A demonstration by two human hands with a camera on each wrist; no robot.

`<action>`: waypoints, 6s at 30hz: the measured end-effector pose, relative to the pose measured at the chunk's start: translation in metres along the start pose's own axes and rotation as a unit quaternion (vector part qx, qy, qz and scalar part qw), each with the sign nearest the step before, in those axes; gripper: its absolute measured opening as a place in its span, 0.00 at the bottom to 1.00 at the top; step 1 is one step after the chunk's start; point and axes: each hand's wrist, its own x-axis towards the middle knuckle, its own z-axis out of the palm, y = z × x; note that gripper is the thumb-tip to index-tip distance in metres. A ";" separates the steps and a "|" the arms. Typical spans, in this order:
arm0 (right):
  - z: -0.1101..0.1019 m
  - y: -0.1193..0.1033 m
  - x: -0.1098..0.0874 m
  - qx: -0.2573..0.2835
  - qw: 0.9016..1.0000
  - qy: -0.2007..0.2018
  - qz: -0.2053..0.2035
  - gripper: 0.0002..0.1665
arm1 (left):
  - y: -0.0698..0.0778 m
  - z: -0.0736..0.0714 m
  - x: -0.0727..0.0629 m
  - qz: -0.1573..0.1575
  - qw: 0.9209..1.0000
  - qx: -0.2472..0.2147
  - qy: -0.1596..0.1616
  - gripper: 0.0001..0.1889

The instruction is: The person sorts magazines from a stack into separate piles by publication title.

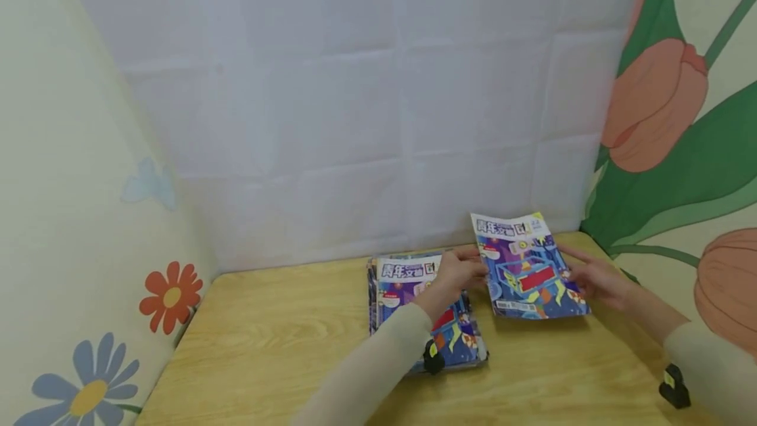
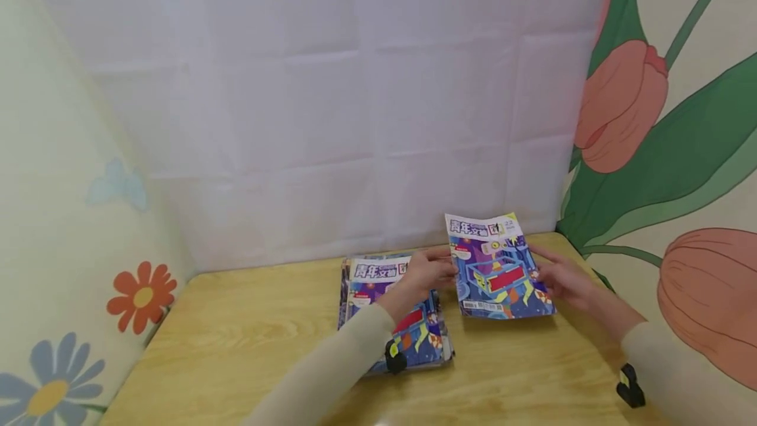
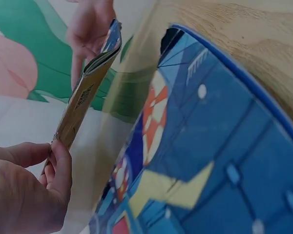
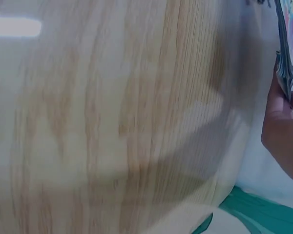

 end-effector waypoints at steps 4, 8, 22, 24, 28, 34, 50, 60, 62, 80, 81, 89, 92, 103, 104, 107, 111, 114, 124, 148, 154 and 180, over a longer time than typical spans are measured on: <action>-0.012 0.000 0.004 -0.042 0.999 -0.003 0.005 0.50 | -0.012 0.015 0.007 -0.012 1.000 -0.002 0.019 0.25; -0.021 0.001 0.006 -0.060 0.998 -0.011 0.006 0.49 | -0.023 0.030 0.012 -0.021 0.999 0.012 0.045 0.21; -0.032 0.002 0.007 -0.148 0.989 0.013 0.008 0.42 | -0.030 0.055 0.009 -0.069 0.990 0.057 0.112 0.19; -0.031 -0.002 0.005 -0.214 0.977 0.022 -0.001 0.38 | -0.029 0.055 0.008 -0.069 0.989 0.063 0.115 0.18; -0.025 -0.010 0.005 -0.368 0.928 0.029 -0.051 0.30 | -0.026 0.053 0.006 -0.059 0.987 0.093 0.120 0.18; -0.011 -0.022 0.016 -0.490 0.861 0.052 -0.123 0.23 | -0.010 0.043 0.006 -0.021 0.985 0.130 0.115 0.19; 0.051 -0.052 0.007 -0.457 0.860 0.042 -0.225 0.18 | 0.030 -0.010 -0.031 0.066 0.990 0.105 0.068 0.20; 0.098 -0.041 0.008 -0.374 0.904 -0.023 -0.204 0.19 | 0.028 -0.038 -0.061 0.088 0.985 0.127 0.078 0.15; 0.107 -0.038 0.011 -0.359 0.912 -0.026 -0.197 0.19 | 0.027 -0.043 -0.065 0.087 0.982 0.140 0.088 0.15; 0.165 -0.017 0.028 -0.314 0.934 -0.051 -0.162 0.19 | 0.024 -0.108 -0.102 0.176 0.927 0.295 0.150 0.09; 0.166 -0.017 0.028 -0.311 0.936 -0.051 -0.158 0.19 | 0.023 -0.112 -0.103 0.181 0.923 0.301 0.157 0.09; 0.179 -0.016 0.033 -0.300 0.941 -0.045 -0.147 0.19 | 0.023 -0.134 -0.114 0.201 0.892 0.360 0.185 0.12; 0.180 -0.016 0.034 -0.301 0.940 -0.047 -0.155 0.19 | 0.023 -0.143 -0.113 0.203 0.885 0.375 0.187 0.12; 0.179 -0.011 0.030 -0.312 0.943 -0.044 -0.105 0.22 | 0.022 -0.161 -0.111 0.140 0.853 0.483 0.136 0.12; 0.180 -0.010 0.029 -0.311 0.945 -0.046 -0.096 0.23 | 0.022 -0.161 -0.111 0.137 0.852 0.489 0.132 0.12; 0.182 -0.009 0.028 -0.317 0.945 -0.043 -0.070 0.26 | 0.021 -0.162 -0.111 0.132 0.841 0.511 0.121 0.11; 0.185 -0.008 0.028 -0.346 0.937 -0.031 -0.047 0.28 | 0.021 -0.162 -0.111 0.126 0.831 0.529 0.114 0.08; 0.188 -0.008 0.028 -0.355 0.934 -0.030 -0.036 0.30 | 0.020 -0.162 -0.111 0.126 0.829 0.532 0.115 0.08; 0.188 -0.003 0.035 -0.338 0.941 -0.010 -0.022 0.27 | 0.017 -0.162 -0.108 0.109 0.869 0.467 0.123 0.10; 0.186 0.001 0.039 -0.301 0.954 -0.005 -0.010 0.22 | 0.024 -0.153 -0.108 0.014 0.990 0.133 0.053 0.31; 0.180 0.002 0.043 -0.281 0.960 -0.013 -0.015 0.21 | 0.035 -0.144 -0.113 0.043 0.987 0.140 0.062 0.35; 0.131 -0.010 0.014 -0.024 0.992 -0.119 -0.027 0.50 | 0.060 -0.119 -0.111 0.097 0.993 0.053 0.039 0.31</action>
